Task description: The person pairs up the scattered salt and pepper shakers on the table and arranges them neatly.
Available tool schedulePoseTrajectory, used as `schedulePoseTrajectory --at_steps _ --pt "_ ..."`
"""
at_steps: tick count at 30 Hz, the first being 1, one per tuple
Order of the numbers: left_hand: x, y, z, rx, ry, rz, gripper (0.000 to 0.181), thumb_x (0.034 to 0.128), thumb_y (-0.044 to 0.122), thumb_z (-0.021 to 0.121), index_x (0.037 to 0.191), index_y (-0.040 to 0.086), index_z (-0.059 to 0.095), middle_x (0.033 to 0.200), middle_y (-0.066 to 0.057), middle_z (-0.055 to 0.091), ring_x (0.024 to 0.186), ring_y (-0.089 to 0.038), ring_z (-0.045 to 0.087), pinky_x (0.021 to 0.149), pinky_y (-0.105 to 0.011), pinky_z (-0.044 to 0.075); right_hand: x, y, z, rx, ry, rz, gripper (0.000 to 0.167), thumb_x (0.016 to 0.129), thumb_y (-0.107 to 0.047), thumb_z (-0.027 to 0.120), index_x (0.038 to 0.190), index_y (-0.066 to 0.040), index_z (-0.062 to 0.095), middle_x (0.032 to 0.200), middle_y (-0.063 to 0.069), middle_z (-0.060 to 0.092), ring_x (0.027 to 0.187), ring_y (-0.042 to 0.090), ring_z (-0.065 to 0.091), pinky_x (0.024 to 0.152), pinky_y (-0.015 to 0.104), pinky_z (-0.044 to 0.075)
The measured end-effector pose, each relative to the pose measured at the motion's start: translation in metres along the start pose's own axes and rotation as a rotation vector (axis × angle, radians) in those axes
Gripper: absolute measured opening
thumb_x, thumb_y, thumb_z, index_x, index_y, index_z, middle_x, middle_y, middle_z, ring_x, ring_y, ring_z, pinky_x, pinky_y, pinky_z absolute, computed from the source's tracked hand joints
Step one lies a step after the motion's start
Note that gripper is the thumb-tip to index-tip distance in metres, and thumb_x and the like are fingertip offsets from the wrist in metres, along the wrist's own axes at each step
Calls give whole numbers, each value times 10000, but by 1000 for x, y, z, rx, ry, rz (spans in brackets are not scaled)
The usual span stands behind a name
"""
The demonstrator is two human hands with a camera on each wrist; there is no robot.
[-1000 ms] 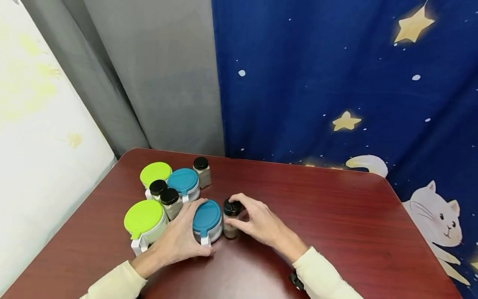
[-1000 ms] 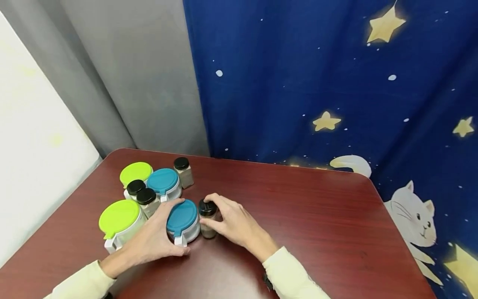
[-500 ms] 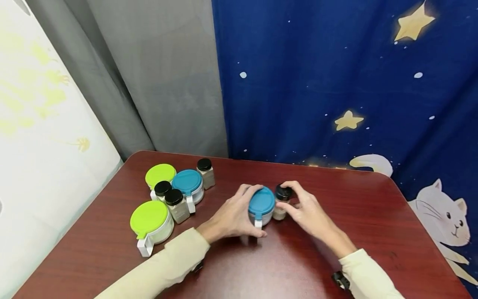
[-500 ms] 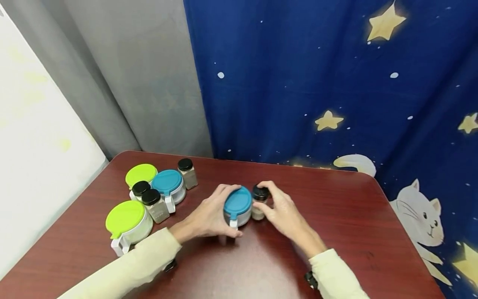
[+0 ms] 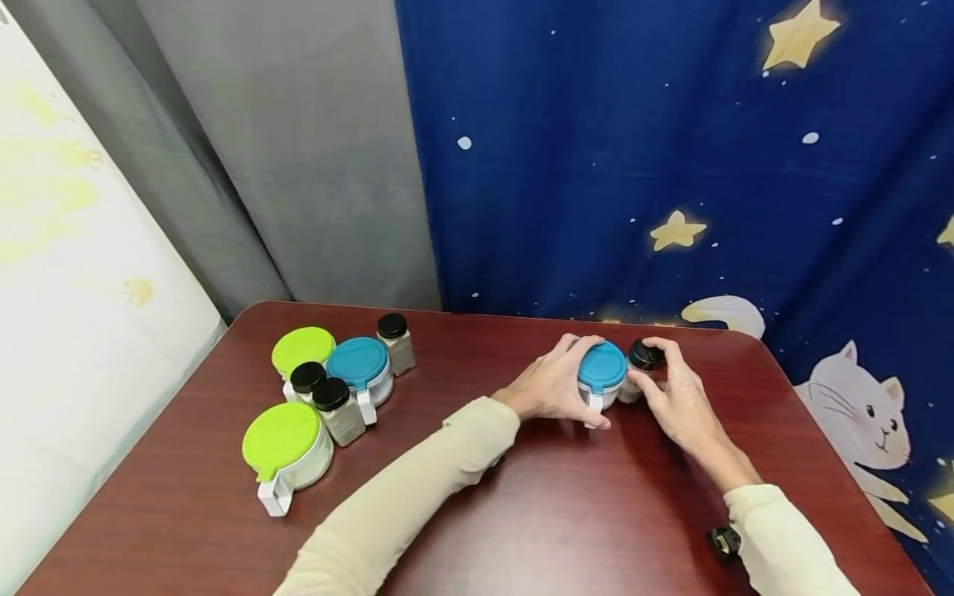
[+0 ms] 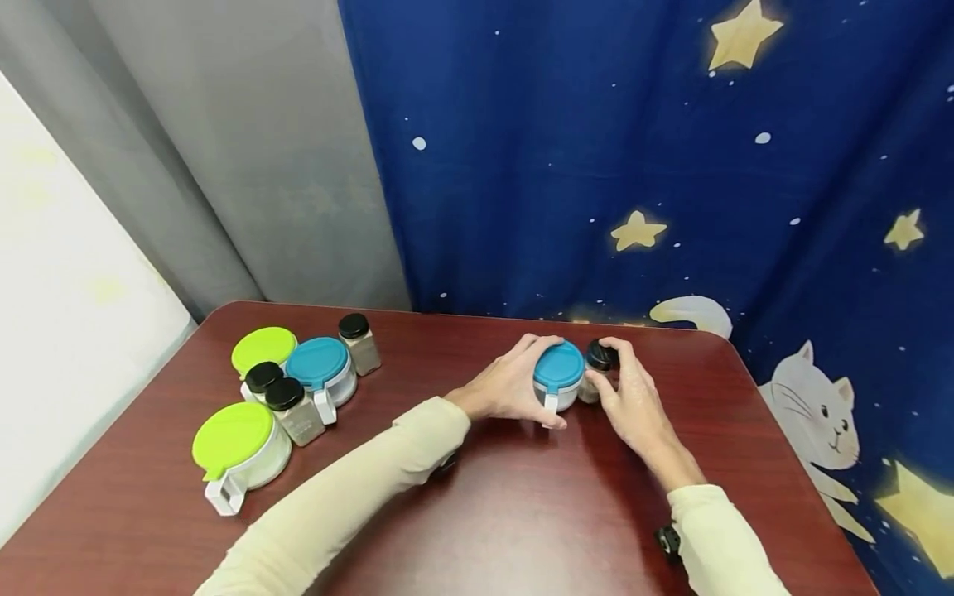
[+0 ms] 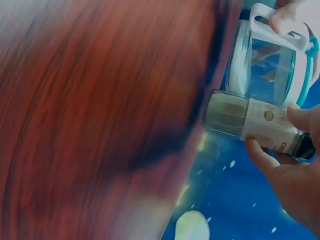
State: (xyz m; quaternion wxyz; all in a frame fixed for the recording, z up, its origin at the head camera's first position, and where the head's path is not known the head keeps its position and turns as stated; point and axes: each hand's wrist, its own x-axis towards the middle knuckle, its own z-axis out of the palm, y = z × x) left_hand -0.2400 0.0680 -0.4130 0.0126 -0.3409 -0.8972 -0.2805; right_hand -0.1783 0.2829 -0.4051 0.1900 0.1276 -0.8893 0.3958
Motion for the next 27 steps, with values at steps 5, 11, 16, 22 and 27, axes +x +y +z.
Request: schedulePoseTrajectory --at_steps 5,11,16,22,27 --pt "16 0 18 31 -26 -42 1176 605 635 913 1559 303 310 1366 -4 425 1008 -158 582 842 -321 516 0 16 -1 -13 47 33 498 965 -54 707 1401 -22 468 1194 240 623 1051 362 648 776 30 411" --pt "28 0 26 5 -37 -67 1203 592 627 925 1569 319 295 1380 3 433 1054 -160 585 867 -313 506 1 27 -4 -32 77 44 529 935 -38 740 1396 -13 481 1199 239 626 1094 370 622 817 107 465" --pt "36 -3 27 -35 -27 -67 1225 578 623 933 1580 355 282 1394 27 434 1092 -155 573 881 -331 502 8 35 -8 -123 75 -68 646 856 86 769 1411 40 440 1234 294 565 1069 402 621 792 381 529" --pt "44 -4 30 -42 -36 -79 1251 570 640 928 1591 347 267 1415 32 424 1141 -144 555 908 -345 493 14 44 -9 -162 77 -99 697 807 126 791 1402 55 434 1231 307 552 1064 415 617 775 447 520" --pt "47 -1 32 -41 -53 -91 1261 564 647 928 1590 372 248 1430 36 418 1146 -145 551 919 -340 484 13 50 -8 -175 83 -66 721 783 120 798 1400 54 431 1232 305 546 1063 426 614 779 477 532"
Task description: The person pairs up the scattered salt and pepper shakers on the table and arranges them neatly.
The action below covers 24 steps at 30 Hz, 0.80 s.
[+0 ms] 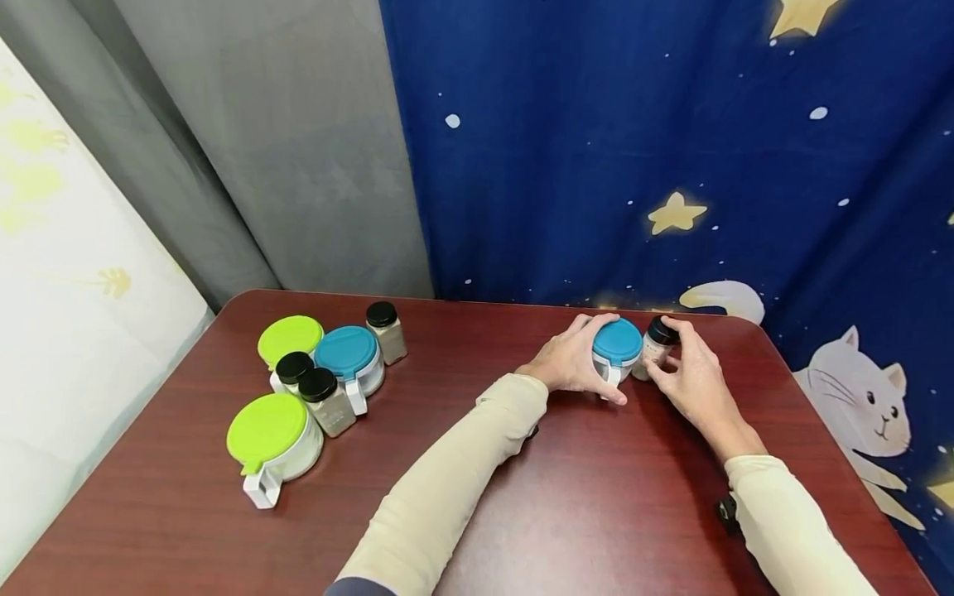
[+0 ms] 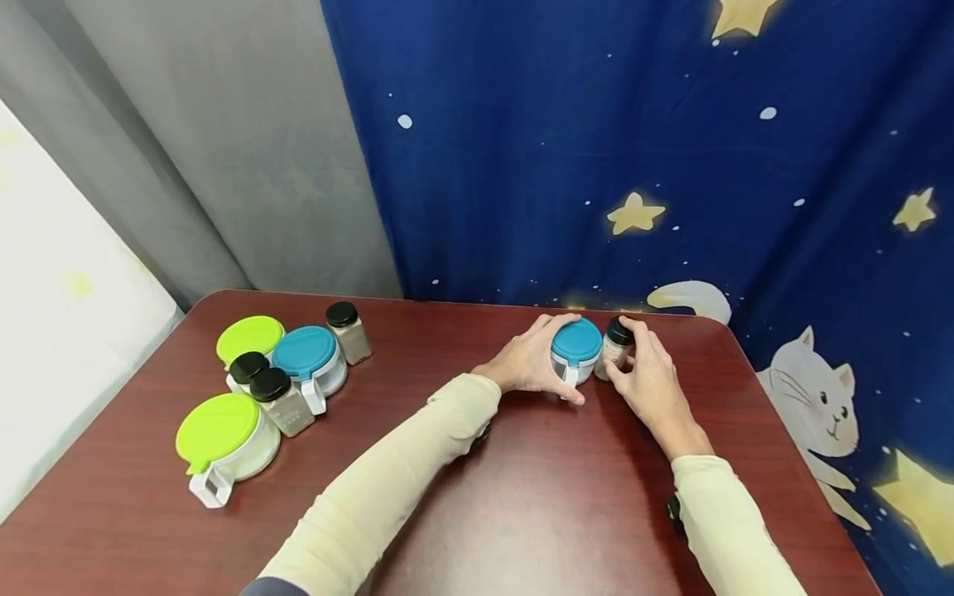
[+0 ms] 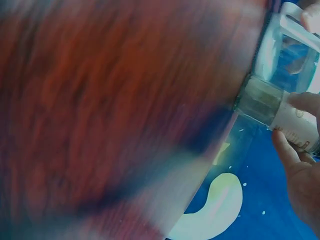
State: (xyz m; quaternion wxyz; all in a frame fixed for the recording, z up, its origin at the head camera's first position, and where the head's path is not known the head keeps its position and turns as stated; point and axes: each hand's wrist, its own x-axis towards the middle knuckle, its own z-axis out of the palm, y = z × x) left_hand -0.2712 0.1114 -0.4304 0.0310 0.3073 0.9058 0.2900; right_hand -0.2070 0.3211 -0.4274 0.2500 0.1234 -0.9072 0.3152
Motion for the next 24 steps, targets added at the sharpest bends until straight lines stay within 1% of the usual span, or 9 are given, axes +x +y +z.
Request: schedulePoseTrajectory --at_steps 4,9,14,17,19,20,22,24 --pt "-1 0 0 15 0 -1 1265 560 679 912 1592 380 243 1429 36 419 1165 -130 539 924 -317 481 -2 1 3 -35 -16 23 739 792 65 788 1419 47 397 1245 300 520 1024 431 621 781 515 550" --pt "-3 -2 2 33 34 9 1273 543 721 893 1590 378 254 1404 31 431 1180 -119 520 912 -309 489 -2 0 4 -99 -68 29 793 811 -14 789 1449 37 321 1282 318 457 970 452 621 791 576 543" --pt "-3 -2 3 48 55 23 1280 536 751 875 1590 369 256 1377 20 442 1172 -131 515 888 -318 498 1 -3 1 -112 -93 47 804 808 -10 798 1440 28 303 1262 326 448 949 462 602 808 603 511" --pt "-4 -2 4 50 57 26 1299 539 748 876 1599 364 230 1380 3 443 1172 -138 509 904 -307 489 0 -3 1 -105 -99 65 806 804 2 796 1434 32 294 1254 329 445 954 467 590 822 612 498" --pt "-6 -2 5 47 52 27 1357 531 747 881 1616 377 155 1448 -20 402 1239 -160 466 981 -335 450 0 -4 2 -85 -93 79 841 790 23 795 1436 36 257 1239 353 456 966 498 584 839 629 481" --pt "-7 -2 5 41 54 28 1394 523 744 886 1622 389 105 1493 -34 366 1292 -175 431 1035 -365 416 -1 -4 2 -66 -90 87 886 778 40 798 1454 31 225 1245 367 460 986 516 580 856 639 469" --pt "-11 -2 3 19 53 29 1476 512 730 901 1620 407 -19 1581 -62 265 1401 -213 327 1126 -453 318 0 -5 -1 -31 -95 110 1049 749 41 830 1515 5 114 1283 389 436 1065 547 546 907 663 429" --pt "-16 -3 1 0 51 26 1541 500 716 914 1599 422 -124 1641 -81 151 1479 -246 199 1165 -541 216 0 -6 -7 4 -97 147 1208 729 10 868 1558 -45 -8 1378 406 372 1198 569 467 973 682 372"
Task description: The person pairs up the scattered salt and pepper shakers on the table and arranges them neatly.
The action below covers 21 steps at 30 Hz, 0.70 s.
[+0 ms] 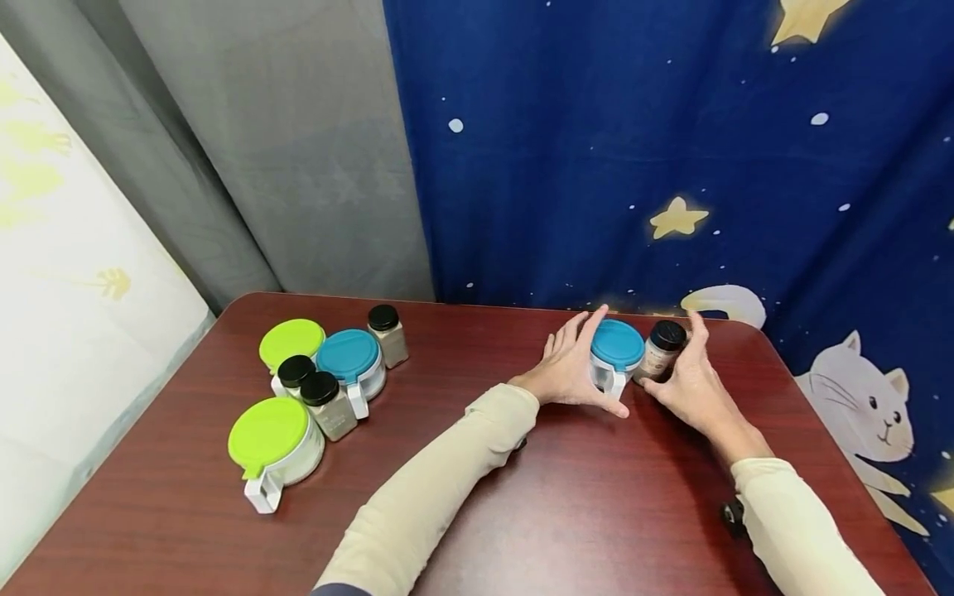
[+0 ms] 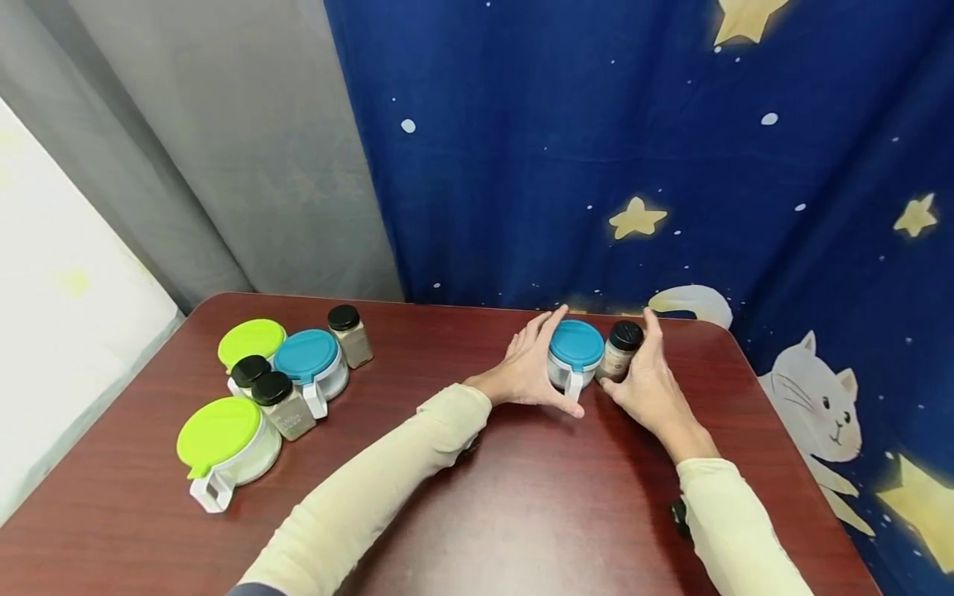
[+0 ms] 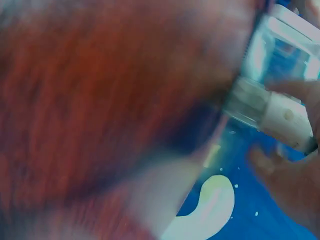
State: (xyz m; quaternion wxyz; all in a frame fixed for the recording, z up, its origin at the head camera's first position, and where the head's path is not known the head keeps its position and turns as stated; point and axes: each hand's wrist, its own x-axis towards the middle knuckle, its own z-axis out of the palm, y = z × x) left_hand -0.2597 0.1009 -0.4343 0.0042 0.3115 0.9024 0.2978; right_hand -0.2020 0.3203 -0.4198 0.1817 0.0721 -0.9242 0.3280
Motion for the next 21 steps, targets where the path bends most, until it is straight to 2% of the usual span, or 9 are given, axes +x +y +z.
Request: schedulePoseTrajectory --at_steps 3,6,8,12,15,17,18,19,21 --pt "-13 -1 -11 -35 -1 -5 1564 519 687 925 1581 411 -190 1669 -62 77 1514 -246 118 1173 -576 168 -3 -7 -13 49 -35 59 1353 741 -93 903 1577 -115 -162 1531 368 196 1367 549 295 1039 712 274" --pt "-28 1 -24 -45 -17 17 1531 566 672 913 1594 364 -178 1679 -26 57 1520 -218 102 1179 -553 174 -9 -18 -26 94 -55 76 1274 816 -167 858 1577 -123 -163 1599 325 85 1445 518 168 1073 724 197" --pt "-38 2 -34 -41 -37 46 1462 632 654 890 1613 319 -141 1681 -4 68 1522 -195 98 1182 -537 179 -14 -27 -32 94 -60 58 1168 875 -214 809 1587 -98 -110 1607 308 82 1455 506 148 1084 721 169" --pt "-60 5 -53 -36 -55 103 1195 802 566 810 1645 244 27 1669 23 171 1516 -185 146 1189 -472 193 -21 -49 -42 73 -4 14 880 961 -232 711 1589 -42 124 1575 278 243 1400 505 301 1084 670 246" --pt "-76 6 -65 -53 -35 96 1003 884 499 752 1642 237 149 1647 49 243 1503 -168 195 1184 -415 222 -21 -64 -43 67 26 5 707 995 -215 658 1564 -39 278 1518 245 382 1303 508 453 1032 621 360" --pt "-86 5 -71 -56 -13 81 943 904 481 730 1636 238 190 1633 52 276 1487 -143 229 1172 -388 252 -22 -73 -41 67 30 -8 631 1003 -211 645 1538 -39 357 1476 231 447 1250 496 514 991 602 412" --pt "-91 5 -74 -53 -1 79 923 910 472 722 1634 229 202 1628 48 288 1482 -137 240 1171 -374 253 -23 -77 -38 62 30 -21 609 1000 -207 651 1525 -40 391 1457 223 471 1229 481 537 1009 534 437" --pt "-97 5 -77 -47 10 80 908 914 465 716 1631 221 214 1622 39 299 1478 -132 248 1170 -365 254 -25 -81 -36 58 29 -36 593 994 -201 662 1512 -45 419 1436 217 496 1212 469 554 995 515 453" --pt "-110 6 -82 -41 33 83 894 920 450 709 1629 213 220 1616 28 311 1472 -127 257 1169 -349 252 -28 -90 -29 51 35 -78 552 977 -179 688 1473 -57 481 1396 185 545 1178 422 593 1003 339 462"
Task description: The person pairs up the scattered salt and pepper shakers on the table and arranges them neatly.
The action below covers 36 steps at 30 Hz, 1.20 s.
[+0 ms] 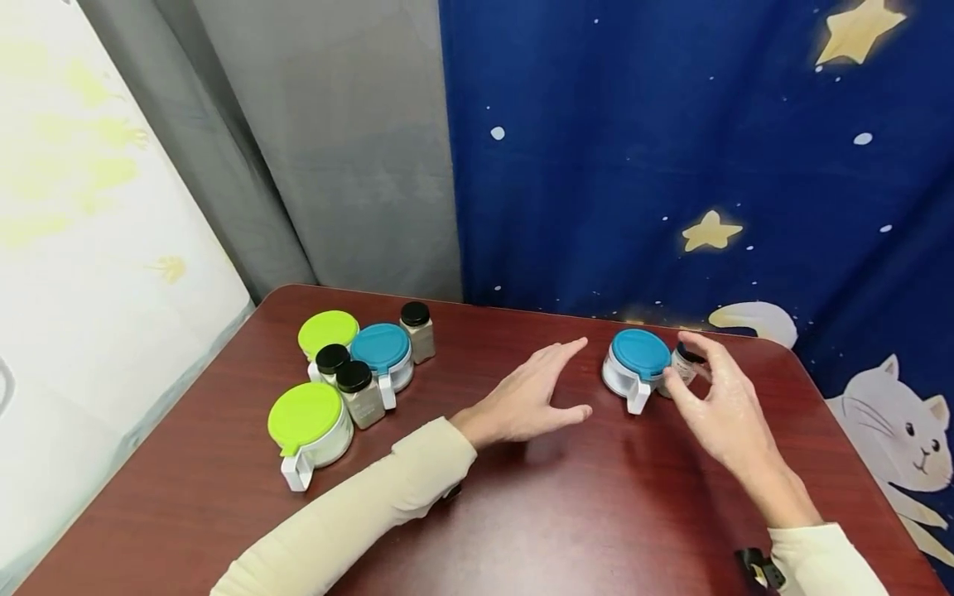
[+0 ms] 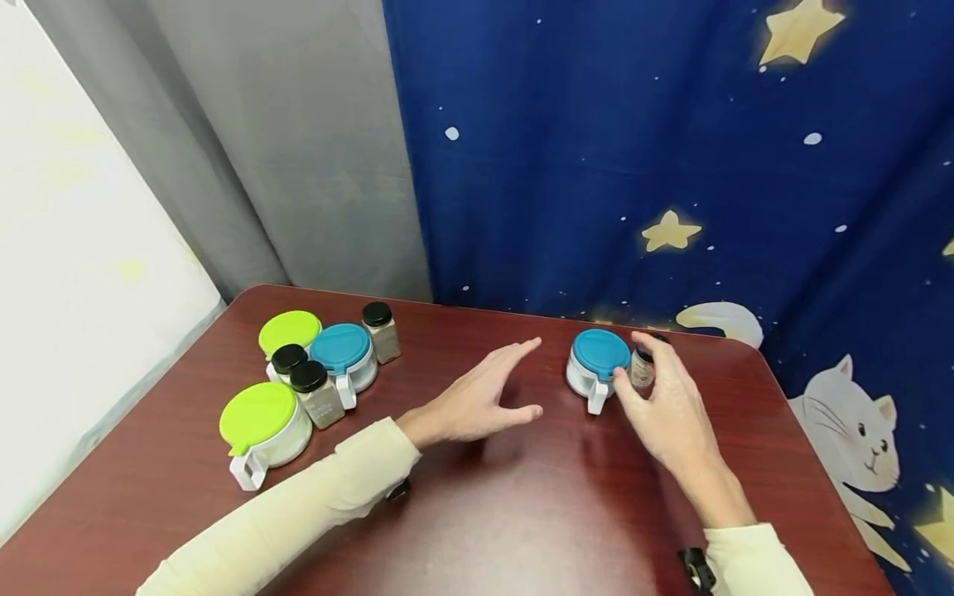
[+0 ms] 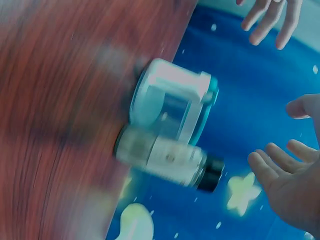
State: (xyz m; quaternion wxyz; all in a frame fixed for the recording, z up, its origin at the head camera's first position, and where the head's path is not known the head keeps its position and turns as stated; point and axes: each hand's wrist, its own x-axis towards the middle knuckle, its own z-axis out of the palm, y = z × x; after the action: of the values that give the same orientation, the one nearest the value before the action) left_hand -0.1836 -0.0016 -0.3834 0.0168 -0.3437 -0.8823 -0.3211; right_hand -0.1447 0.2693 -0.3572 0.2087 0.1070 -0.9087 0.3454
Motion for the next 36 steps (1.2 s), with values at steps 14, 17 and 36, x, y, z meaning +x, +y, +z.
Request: schedulePoseTrajectory --at_steps 14,17,36 --pt "-121 0 -39 -119 17 -38 808 954 403 708 1605 375 231 1599 130 299 1451 -65 280 1139 -413 326 -9 -51 38 64 -106 -186 503 946 -142 727 1422 -119 568 1390 69 584 1249 279 545 1008 284 424" --pt "-146 -3 -52 -124 21 -41 794 959 378 714 1599 388 244 1594 156 303 1444 -74 301 1133 -406 335 -12 -65 54 55 -186 -185 521 958 -198 720 1447 -151 548 1434 53 550 1327 268 487 1066 479 392" --pt "-265 -91 -158 -124 289 -136 982 708 -42 895 1549 109 411 1592 -93 359 1494 -232 226 1191 -347 150 19 -182 182 10 -525 -444 627 963 -232 663 1547 -311 450 1487 -58 444 1302 154 423 861 371 524"
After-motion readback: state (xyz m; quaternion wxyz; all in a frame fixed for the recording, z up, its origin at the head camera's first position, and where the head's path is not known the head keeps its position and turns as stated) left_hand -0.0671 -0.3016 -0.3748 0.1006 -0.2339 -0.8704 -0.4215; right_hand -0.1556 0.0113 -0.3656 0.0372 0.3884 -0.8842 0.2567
